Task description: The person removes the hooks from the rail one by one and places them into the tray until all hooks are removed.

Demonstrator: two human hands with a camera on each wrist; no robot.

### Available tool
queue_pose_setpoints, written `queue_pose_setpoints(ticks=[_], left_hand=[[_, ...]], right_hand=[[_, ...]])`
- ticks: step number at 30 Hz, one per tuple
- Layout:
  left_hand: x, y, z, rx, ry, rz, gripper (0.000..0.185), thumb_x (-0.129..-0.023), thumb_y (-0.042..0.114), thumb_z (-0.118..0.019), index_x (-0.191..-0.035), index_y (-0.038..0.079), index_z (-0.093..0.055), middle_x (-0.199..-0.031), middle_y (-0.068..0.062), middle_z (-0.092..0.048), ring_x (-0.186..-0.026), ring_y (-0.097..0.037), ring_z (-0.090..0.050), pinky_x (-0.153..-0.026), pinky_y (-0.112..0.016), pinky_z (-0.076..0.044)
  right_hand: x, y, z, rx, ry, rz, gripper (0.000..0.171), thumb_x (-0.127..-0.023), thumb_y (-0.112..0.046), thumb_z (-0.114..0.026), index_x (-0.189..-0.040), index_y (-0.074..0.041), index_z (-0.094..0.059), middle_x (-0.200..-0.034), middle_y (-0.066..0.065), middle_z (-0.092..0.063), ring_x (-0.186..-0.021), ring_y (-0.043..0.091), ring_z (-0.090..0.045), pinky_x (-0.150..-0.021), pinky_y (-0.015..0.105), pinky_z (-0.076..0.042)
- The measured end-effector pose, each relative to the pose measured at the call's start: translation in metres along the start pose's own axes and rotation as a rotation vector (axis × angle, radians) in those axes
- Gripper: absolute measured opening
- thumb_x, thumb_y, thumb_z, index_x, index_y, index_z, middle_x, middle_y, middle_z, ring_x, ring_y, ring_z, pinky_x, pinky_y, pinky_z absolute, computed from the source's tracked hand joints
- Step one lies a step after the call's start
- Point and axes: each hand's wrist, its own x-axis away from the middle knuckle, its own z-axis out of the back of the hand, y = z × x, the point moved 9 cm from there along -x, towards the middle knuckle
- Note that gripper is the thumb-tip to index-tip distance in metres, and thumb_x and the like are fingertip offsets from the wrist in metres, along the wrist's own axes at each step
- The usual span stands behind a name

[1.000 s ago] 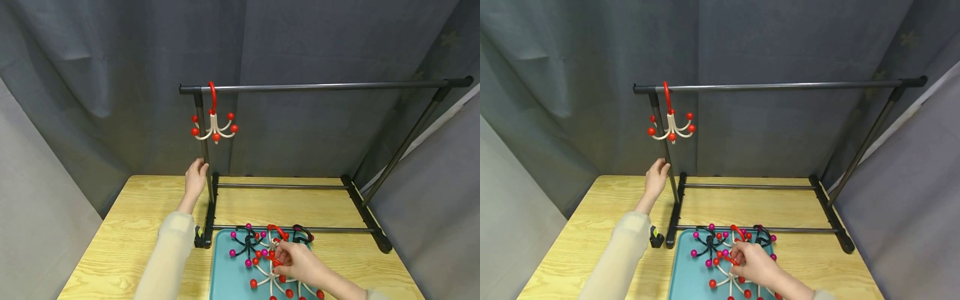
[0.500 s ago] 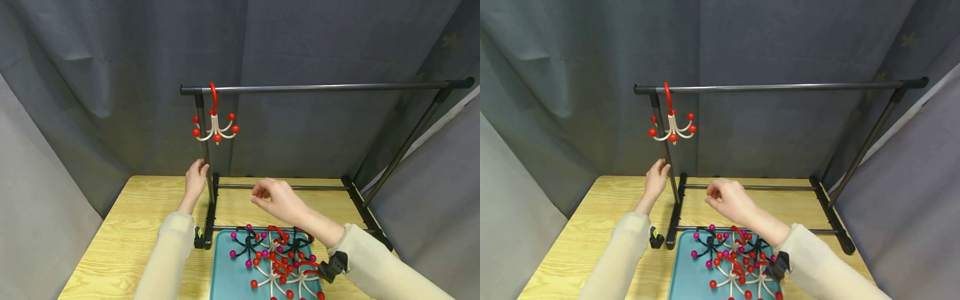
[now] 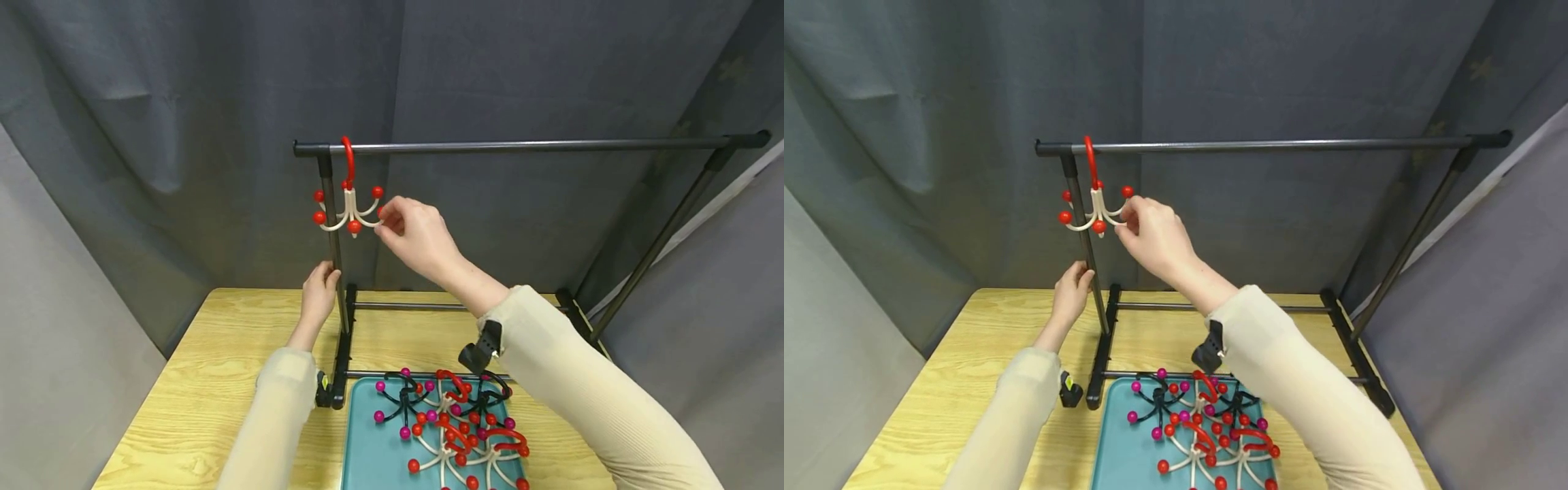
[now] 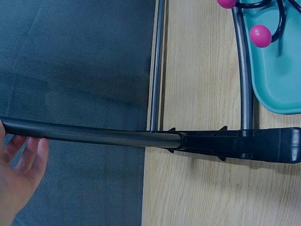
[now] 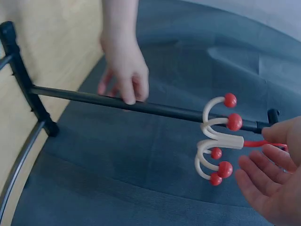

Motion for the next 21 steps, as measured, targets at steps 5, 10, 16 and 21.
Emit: queue_pose_setpoints(ticks=[5, 10, 16, 21], left_hand=[[0.000, 0.002, -0.001, 0.016, -0.009, -0.013, 0.026, -0.095, 0.023, -0.047, -0.111, 0.005, -0.055, -0.101, -0.014, -0.059, -0.092, -0.029, -0.057, -0.077, -0.043, -0.046], [-0.002, 0.002, -0.002, 0.016, -0.010, -0.032, 0.025, -0.095, 0.023, -0.046, -0.110, 0.005, -0.056, -0.098, -0.014, -0.058, -0.088, -0.028, -0.057, -0.074, -0.043, -0.046], [-0.002, 0.002, -0.001, 0.029, -0.002, -0.005, 0.023, -0.095, 0.023, -0.047, -0.108, 0.007, -0.057, -0.100, -0.012, -0.059, -0.092, -0.027, -0.057, -0.078, -0.042, -0.046], [0.000, 0.002, -0.002, 0.030, -0.010, 0.006, 0.024, -0.095, 0.024, -0.047, -0.109, 0.007, -0.056, -0.102, -0.012, -0.059, -0.094, -0.028, -0.057, -0.079, -0.042, -0.046]], right_hand=[[-0.026, 0.001, 0.009, -0.030, 0.091, -0.063, 0.023, -0.085, -0.019, -0.063, -0.104, -0.007, -0.062, -0.092, 0.004, -0.067, -0.078, 0.013, -0.063, -0.072, 0.029, -0.049], [-0.047, -0.002, 0.012, -0.064, 0.155, -0.114, 0.026, -0.085, -0.024, -0.062, -0.107, -0.010, -0.063, -0.095, 0.003, -0.068, -0.083, 0.012, -0.064, -0.076, 0.028, -0.048], [-0.061, -0.012, 0.009, -0.071, 0.207, -0.154, 0.028, -0.085, -0.028, -0.064, -0.106, -0.011, -0.062, -0.098, 0.001, -0.068, -0.087, 0.011, -0.064, -0.080, 0.027, -0.047], [-0.065, -0.016, 0.006, -0.128, 0.258, -0.185, 0.027, -0.084, -0.023, -0.066, -0.107, -0.011, -0.059, -0.096, 0.000, -0.069, -0.083, 0.008, -0.065, -0.079, 0.022, -0.047]])
